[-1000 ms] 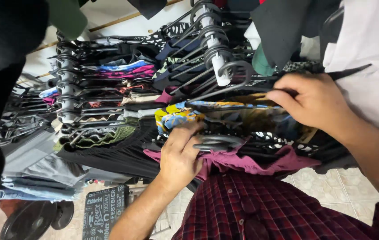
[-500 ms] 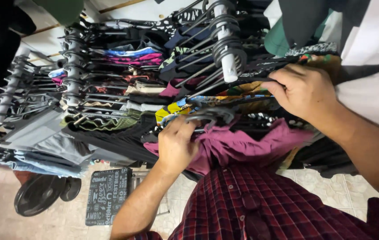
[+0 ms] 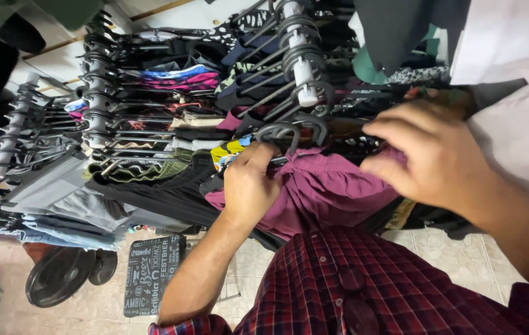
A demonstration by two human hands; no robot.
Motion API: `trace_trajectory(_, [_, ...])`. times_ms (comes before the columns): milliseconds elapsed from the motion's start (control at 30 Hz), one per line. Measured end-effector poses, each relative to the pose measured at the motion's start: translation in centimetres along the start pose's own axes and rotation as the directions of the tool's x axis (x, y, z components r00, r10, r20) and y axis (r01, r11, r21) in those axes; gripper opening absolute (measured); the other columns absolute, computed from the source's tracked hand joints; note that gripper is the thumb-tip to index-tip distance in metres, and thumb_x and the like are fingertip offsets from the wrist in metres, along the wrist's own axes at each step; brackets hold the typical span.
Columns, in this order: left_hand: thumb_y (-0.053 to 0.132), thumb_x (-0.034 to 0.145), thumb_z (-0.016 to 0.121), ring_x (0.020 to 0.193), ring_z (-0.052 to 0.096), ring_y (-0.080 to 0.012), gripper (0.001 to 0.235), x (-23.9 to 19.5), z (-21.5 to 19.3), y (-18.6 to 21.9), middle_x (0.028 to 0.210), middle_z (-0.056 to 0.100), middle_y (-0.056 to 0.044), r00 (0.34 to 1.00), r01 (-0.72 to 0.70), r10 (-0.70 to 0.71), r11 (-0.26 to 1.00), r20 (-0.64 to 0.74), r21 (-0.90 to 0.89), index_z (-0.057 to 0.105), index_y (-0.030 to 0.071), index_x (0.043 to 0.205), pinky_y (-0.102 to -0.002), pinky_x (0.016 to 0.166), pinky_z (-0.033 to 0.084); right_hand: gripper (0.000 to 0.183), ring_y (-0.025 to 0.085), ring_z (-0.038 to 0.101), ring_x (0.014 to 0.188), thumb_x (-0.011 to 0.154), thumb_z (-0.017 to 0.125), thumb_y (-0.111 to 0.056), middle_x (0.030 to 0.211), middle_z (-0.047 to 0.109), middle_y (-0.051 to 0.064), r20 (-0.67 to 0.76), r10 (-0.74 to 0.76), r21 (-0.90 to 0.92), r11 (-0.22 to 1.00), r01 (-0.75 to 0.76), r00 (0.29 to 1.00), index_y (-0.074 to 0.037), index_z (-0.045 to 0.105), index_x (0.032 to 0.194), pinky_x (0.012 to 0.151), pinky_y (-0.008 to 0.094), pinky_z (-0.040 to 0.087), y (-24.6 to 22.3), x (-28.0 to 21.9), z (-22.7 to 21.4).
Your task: The person organizes a pile of clothes by sorting through them and hanging them on a metal clothing rack. They handle various garments, including a maroon shirt and a patterned top, placing them on hangers and arranging them on the rack.
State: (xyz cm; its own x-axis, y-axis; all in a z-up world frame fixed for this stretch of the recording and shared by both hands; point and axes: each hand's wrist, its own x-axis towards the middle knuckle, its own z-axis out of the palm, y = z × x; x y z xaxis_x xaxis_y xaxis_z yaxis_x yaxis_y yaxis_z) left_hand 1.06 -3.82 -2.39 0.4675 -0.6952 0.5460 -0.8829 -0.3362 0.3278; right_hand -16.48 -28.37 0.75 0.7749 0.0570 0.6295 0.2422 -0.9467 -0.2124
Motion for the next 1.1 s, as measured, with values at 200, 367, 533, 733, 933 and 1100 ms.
trace_trajectory(200, [0.007,0.059,0.069,0.083,0.064,-0.0355,0.042,-0.4,0.6,0.4,0.088,0.064,-0.011,0.999,-0.023,0.023,1.0,0.03,0.007,0.063,0.01,0.1,-0.044,0.067,0.05,0.049,0.029,0.067,0.089,0.094,0.069,-0.048,0.099,0.069,0.011,0.102,-0.055,-0.204,0.976,0.075,0.993,-0.003,0.069,0.114,0.082,0.04,0.057,-2.3,-0.8,1.8])
trace_trajectory(367, [0.007,0.058,0.067,0.087,0.068,-0.0353,0.051,-1.7,0.6,0.1,0.101,0.068,-0.01,0.997,-0.033,0.03,0.999,0.065,0.039,0.067,0.011,0.109,-0.047,0.062,0.055,0.04,0.029,0.06,0.086,0.095,0.068,-0.048,0.088,0.061,0.007,0.125,-0.035,-0.184,0.981,0.058,0.991,-0.009,0.065,0.1,0.079,0.04,0.053,-2.2,-1.8,3.0])
trace_trajectory(533, [-0.005,0.058,0.06,0.093,0.068,-0.0328,0.043,-3.7,-1.2,1.1,0.103,0.067,-0.014,0.93,-0.364,0.366,0.929,0.024,-0.062,0.064,0.0,0.101,-0.044,0.084,0.06,0.063,0.03,0.062,0.107,0.091,0.06,-0.057,0.113,0.066,0.013,0.516,0.039,0.36,0.897,-0.257,0.856,-0.007,0.064,0.128,0.09,0.046,0.049,-0.7,-4.9,3.0])
trace_trajectory(733, [0.014,0.107,0.041,0.084,0.067,-0.0285,0.027,-5.5,-2.5,2.7,0.099,0.067,-0.011,0.922,-0.386,0.387,0.915,-0.016,-0.12,0.064,0.003,0.097,-0.039,0.075,0.055,0.026,0.019,0.058,0.104,0.099,0.058,-0.034,0.101,0.065,0.0,0.721,0.013,0.445,0.758,-0.478,0.693,-0.015,0.073,0.108,0.092,0.035,0.045,-1.9,-6.6,4.7])
trace_trajectory(933, [0.018,0.104,0.056,0.076,0.075,-0.0258,0.026,-6.0,-1.9,2.4,0.087,0.072,-0.007,0.847,-0.482,0.459,0.876,-0.269,-0.026,0.066,0.011,0.081,-0.037,0.071,0.064,0.026,0.035,0.068,0.092,0.097,0.062,-0.028,0.096,0.07,0.014,0.509,-0.05,0.611,0.724,-0.32,0.859,-0.007,0.073,0.108,0.079,0.047,0.058,-1.2,-8.1,6.8])
trace_trajectory(1100, [0.007,0.102,0.057,0.089,0.074,-0.0371,0.021,-7.1,-2.9,2.2,0.098,0.071,-0.017,0.853,-0.502,0.469,0.857,-0.229,-0.114,0.061,0.004,0.082,-0.046,0.081,0.065,0.02,0.025,0.064,0.088,0.097,0.063,-0.03,0.09,0.065,0.004,0.587,-0.052,0.578,0.726,-0.373,0.808,-0.012,0.071,0.094,0.08,0.04,0.053,-0.9,-6.3,6.0])
